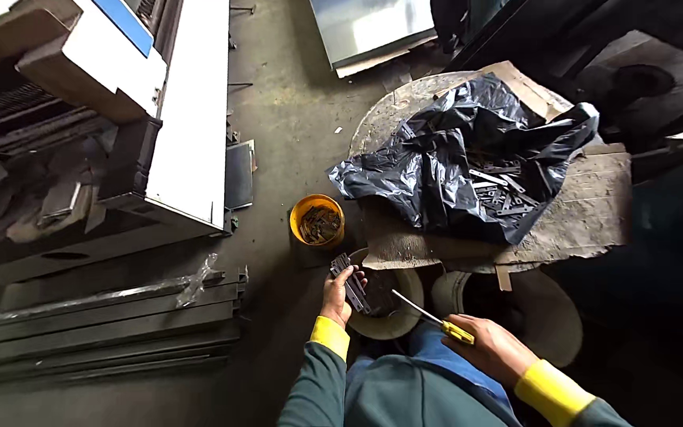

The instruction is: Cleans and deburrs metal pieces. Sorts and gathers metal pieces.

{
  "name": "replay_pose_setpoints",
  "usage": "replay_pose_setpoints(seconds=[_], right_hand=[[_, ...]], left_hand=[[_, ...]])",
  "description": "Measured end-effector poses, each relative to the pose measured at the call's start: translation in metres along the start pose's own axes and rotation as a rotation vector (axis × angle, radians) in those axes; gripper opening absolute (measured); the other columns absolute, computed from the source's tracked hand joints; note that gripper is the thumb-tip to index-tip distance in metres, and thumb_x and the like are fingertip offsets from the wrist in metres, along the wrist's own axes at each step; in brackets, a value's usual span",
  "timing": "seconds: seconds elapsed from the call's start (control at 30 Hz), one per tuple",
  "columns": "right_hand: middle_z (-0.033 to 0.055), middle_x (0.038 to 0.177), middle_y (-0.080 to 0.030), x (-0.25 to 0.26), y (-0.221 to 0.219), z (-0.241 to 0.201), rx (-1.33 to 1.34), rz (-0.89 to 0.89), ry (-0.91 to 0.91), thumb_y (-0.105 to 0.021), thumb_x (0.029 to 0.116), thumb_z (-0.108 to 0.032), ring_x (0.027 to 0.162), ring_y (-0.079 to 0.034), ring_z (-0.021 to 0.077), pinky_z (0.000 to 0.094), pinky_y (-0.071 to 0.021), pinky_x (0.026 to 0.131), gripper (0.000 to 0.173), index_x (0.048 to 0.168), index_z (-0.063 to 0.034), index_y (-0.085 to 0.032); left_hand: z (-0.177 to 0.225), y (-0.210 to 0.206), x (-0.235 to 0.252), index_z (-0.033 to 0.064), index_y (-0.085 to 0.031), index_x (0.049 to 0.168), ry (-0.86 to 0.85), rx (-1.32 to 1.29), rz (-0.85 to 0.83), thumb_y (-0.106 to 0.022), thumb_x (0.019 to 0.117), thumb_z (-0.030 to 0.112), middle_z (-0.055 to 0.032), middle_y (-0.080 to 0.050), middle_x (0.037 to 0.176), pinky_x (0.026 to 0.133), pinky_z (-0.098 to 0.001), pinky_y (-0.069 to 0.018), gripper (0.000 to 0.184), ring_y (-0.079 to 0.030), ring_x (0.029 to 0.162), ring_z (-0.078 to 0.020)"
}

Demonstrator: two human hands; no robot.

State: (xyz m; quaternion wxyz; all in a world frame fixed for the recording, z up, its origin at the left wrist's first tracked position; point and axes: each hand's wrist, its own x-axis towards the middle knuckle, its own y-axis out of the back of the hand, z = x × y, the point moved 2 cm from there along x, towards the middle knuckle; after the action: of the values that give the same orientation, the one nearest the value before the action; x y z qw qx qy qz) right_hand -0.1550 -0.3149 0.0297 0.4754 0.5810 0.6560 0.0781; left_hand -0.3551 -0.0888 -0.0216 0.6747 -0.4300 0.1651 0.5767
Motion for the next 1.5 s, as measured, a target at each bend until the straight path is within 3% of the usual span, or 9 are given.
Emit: replay_pose_setpoints(seconds=[0.2,0.43,0.67,0.8,0.97,1.13,1.3,1.4,1.5], right_hand=[[0.0173,0.098,-0.072,0.001,-0.025,-0.038,-0.195,-0.277,-0.227,-0.058,0.0978,-0.045,0.098,-0.071,0.0381,0.0618,-0.055,0.082,0.037,0.109,-0.0107,-0.067],[0.0191,0.104,-0.073,-0.009,-0.021,-0.054,-0.317,-0.337,-0.363,-0.06,0.094,-0.043,0.103,-0.071,0.0408,0.0648,-0.0552,0.081,0.037,0.109,-0.0105,-0.068],[0.0191,0.109,-0.072,-0.006,-0.027,-0.023,-0.377,-0.41,-0.392,-0.061,0.0933,-0.043,0.107,-0.07,0.0409,0.0665,-0.0551,0.082,0.038,0.111,-0.0109,-0.068],[0.0187,0.11,-0.073,0.011,-0.036,0.002,-0.378,-0.452,-0.402,-0.061,0.0938,-0.044,0.108,-0.07,0.0408,0.0662,-0.0552,0.083,0.038,0.112,-0.0115,-0.068],[0.0202,0.11,-0.072,0.032,-0.037,0.013,-0.361,-0.499,-0.361,-0.059,0.096,-0.042,0.108,-0.07,0.0414,0.0654,-0.0553,0.083,0.037,0.114,-0.0101,-0.067],[0.0196,0.11,-0.072,0.052,-0.039,0.034,-0.341,-0.501,-0.341,-0.059,0.0961,-0.042,0.108,-0.07,0.0406,0.0648,-0.0552,0.084,0.037,0.113,-0.0097,-0.067],[0.0193,0.11,-0.072,0.082,-0.06,0.064,-0.295,-0.537,-0.346,-0.059,0.0959,-0.042,0.108,-0.07,0.0401,0.064,-0.0552,0.085,0.037,0.114,-0.0104,-0.067],[0.0193,0.11,-0.072,0.102,-0.076,0.079,-0.278,-0.558,-0.354,-0.059,0.0959,-0.042,0.108,-0.07,0.0403,0.0644,-0.0551,0.085,0.038,0.115,-0.0103,-0.068],[0.0187,0.112,-0.072,0.12,-0.088,0.089,-0.291,-0.583,-0.384,-0.058,0.0957,-0.042,0.108,-0.07,0.0399,0.0642,-0.0556,0.084,0.038,0.116,-0.0118,-0.068]], left_hand=[[-0.044,0.033,0.01,-0.0069,-0.053,0.13,0.155,0.074,-0.109,-0.049,0.1065,0.009,-0.0233,-0.072,0.112,0.077,-0.0427,-0.0623,0.029,-0.074,0.09,-0.0307],[-0.08,0.065,0.027,-0.0037,-0.052,0.137,0.166,0.269,0.008,-0.069,0.0998,0.018,-0.0248,-0.066,0.116,0.081,-0.0461,-0.0619,0.046,-0.071,0.094,-0.0322],[-0.124,0.073,0.034,-0.0044,-0.056,0.13,0.218,0.235,-0.039,-0.059,0.1041,0.01,-0.0195,-0.071,0.104,0.064,-0.0361,-0.0609,0.03,-0.07,0.073,-0.0241],[-0.149,0.069,0.055,0.0007,-0.058,0.128,0.244,0.181,-0.003,-0.052,0.1089,0.026,-0.0121,-0.066,0.093,0.053,-0.0314,-0.0555,0.032,-0.062,0.06,-0.0181],[-0.166,0.069,0.065,0.0047,-0.045,0.135,0.203,0.094,-0.011,-0.059,0.1056,0.016,-0.0091,-0.056,0.085,0.047,-0.0286,-0.0517,0.035,-0.053,0.052,-0.0144],[-0.171,0.07,0.079,-0.0024,-0.049,0.134,0.164,0.027,0.068,-0.055,0.106,0.012,-0.0192,-0.067,0.103,0.076,-0.0467,-0.0623,0.032,-0.07,0.082,-0.0285],[-0.187,0.076,0.11,-0.0043,-0.05,0.128,0.215,0.13,0.081,-0.053,0.1062,0.013,-0.0178,-0.067,0.092,0.07,-0.0411,-0.0627,0.028,-0.07,0.074,-0.0255],[-0.2,0.086,0.134,-0.0007,-0.051,0.139,0.211,0.243,0.118,-0.059,0.1046,0.017,-0.0227,-0.068,0.114,0.088,-0.0464,-0.0591,0.04,-0.07,0.099,-0.0302],[-0.213,0.095,0.158,-0.0004,-0.053,0.136,0.199,0.311,0.143,-0.063,0.1019,0.013,-0.0219,-0.068,0.112,0.086,-0.0455,-0.0592,0.038,-0.07,0.097,-0.0289]])
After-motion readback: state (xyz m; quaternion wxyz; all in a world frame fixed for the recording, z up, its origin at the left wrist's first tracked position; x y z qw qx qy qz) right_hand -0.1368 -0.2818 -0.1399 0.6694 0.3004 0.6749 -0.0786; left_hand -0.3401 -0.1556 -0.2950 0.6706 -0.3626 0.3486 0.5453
